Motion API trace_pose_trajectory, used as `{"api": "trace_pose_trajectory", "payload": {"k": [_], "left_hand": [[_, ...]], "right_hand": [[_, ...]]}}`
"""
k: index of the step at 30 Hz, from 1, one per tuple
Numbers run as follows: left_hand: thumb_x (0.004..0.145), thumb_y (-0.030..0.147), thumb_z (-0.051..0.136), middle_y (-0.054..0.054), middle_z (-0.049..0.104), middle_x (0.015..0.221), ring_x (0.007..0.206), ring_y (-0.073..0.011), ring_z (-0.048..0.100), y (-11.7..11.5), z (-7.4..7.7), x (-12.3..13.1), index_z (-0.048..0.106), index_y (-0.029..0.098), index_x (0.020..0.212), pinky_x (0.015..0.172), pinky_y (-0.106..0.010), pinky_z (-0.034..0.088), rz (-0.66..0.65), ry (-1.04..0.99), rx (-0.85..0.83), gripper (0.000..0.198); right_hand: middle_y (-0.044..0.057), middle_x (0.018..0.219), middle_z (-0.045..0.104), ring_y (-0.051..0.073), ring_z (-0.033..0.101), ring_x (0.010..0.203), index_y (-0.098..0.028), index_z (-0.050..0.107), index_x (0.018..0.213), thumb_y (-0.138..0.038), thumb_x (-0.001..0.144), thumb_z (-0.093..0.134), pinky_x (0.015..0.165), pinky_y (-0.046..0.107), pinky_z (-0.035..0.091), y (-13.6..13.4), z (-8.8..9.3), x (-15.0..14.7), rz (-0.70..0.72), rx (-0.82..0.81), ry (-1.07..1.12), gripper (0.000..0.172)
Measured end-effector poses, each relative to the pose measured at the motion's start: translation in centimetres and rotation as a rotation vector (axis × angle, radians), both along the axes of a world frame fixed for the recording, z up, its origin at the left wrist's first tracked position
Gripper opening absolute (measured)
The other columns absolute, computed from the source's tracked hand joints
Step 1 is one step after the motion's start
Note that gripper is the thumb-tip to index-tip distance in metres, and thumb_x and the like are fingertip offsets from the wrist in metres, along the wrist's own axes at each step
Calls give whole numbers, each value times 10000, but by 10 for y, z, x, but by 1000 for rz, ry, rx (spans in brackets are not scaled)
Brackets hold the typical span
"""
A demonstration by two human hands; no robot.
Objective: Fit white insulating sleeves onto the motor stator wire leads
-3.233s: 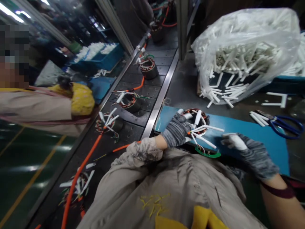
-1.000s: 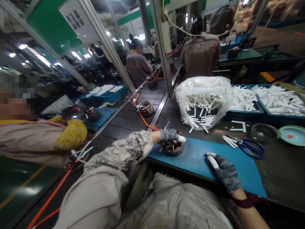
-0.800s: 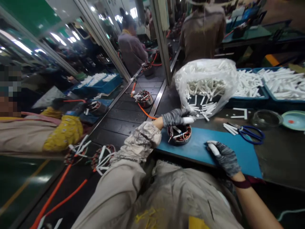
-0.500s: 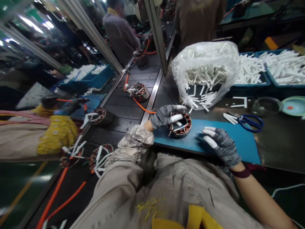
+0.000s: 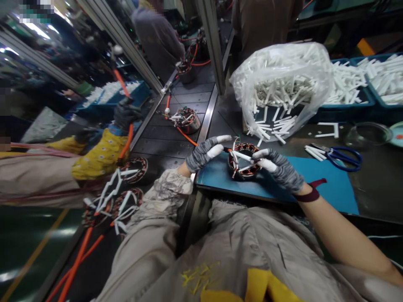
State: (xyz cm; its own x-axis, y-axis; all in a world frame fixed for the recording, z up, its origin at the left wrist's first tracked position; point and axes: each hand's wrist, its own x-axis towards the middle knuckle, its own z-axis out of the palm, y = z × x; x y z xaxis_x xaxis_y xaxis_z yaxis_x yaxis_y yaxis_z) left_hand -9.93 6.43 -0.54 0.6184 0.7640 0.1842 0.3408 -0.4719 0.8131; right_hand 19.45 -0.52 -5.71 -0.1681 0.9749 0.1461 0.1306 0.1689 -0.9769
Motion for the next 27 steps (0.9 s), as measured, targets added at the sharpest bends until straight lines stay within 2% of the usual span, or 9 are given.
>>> {"api": "trace_pose_trajectory", "payload": {"k": [3, 6, 8, 11, 13, 16, 19, 23, 27], "left_hand": [[1049, 440, 572, -134, 718, 1460, 1360, -284, 672, 16, 0, 31, 693, 193, 1437, 1163, -435, 528, -170, 57, 28, 475], [988, 401, 672, -121, 813, 1205, 1142, -271, 748, 32, -3, 66, 800, 175, 1219, 1076, -409, 538, -424, 322, 103, 348], [983, 425, 681, -114, 819, 1073, 1073, -284, 739, 33, 0, 78, 815, 168, 1138, 1140, -478, 474, -413, 491, 265, 330], [1014, 440, 613, -103, 795, 1036, 1109, -317, 694, 18, 10, 76, 794, 179, 1153, 1235, -605, 329, -288, 645, 534, 347], [1010, 442, 593, -108, 778, 1019, 1093, -333, 684, 4, 15, 67, 782, 173, 1131, 1189, -626, 367, -224, 723, 599, 350], [979, 490, 625, -105, 755, 923, 970, -313, 696, -10, 11, 56, 778, 164, 1027, 1012, -526, 504, -159, 727, 485, 363], [962, 447, 678, -81, 762, 910, 891, -245, 707, -17, -4, 51, 767, 162, 1011, 885, -383, 546, -99, 508, 273, 303], [904, 325, 761, -75, 788, 956, 913, -219, 723, -20, -18, 47, 768, 157, 1000, 906, -356, 564, -35, 289, 130, 194], [902, 335, 773, -96, 810, 1016, 965, -231, 742, -17, -8, 40, 795, 148, 1076, 947, -373, 581, -108, 202, -13, 255]], "right_hand": [[37, 938, 792, 236, 731, 872, -242, 771, 976, -558, 867, 809, 853, 394, 623, 11, 7, 4, 63, -85, 67, 336], [35, 912, 787, 235, 718, 867, -233, 767, 902, -571, 807, 858, 837, 382, 617, 18, 12, 8, 79, -104, 66, 363], [25, 863, 778, 219, 706, 820, -228, 769, 858, -579, 784, 877, 806, 361, 611, 22, 15, 12, 76, -125, 66, 375], [31, 879, 796, 218, 714, 798, -224, 821, 931, -606, 761, 893, 789, 363, 616, 27, 23, 16, 150, -181, 41, 425], [57, 973, 827, 257, 750, 871, -225, 854, 1036, -632, 738, 905, 828, 396, 634, 30, 28, 16, 239, -220, -9, 507], [75, 1050, 844, 303, 775, 969, -238, 874, 1082, -653, 724, 909, 881, 421, 644, 29, 32, 11, 310, -272, -64, 549], [64, 1020, 847, 294, 779, 958, -250, 885, 1026, -648, 746, 896, 872, 400, 643, 26, 29, 4, 305, -273, -48, 487], [53, 961, 841, 260, 765, 867, -237, 875, 968, -624, 743, 904, 786, 361, 628, 24, 24, -2, 288, -264, -12, 449], [62, 871, 816, 237, 724, 766, -208, 842, 888, -678, 795, 840, 690, 351, 582, 23, 23, -5, 266, -155, -121, 478]]}}
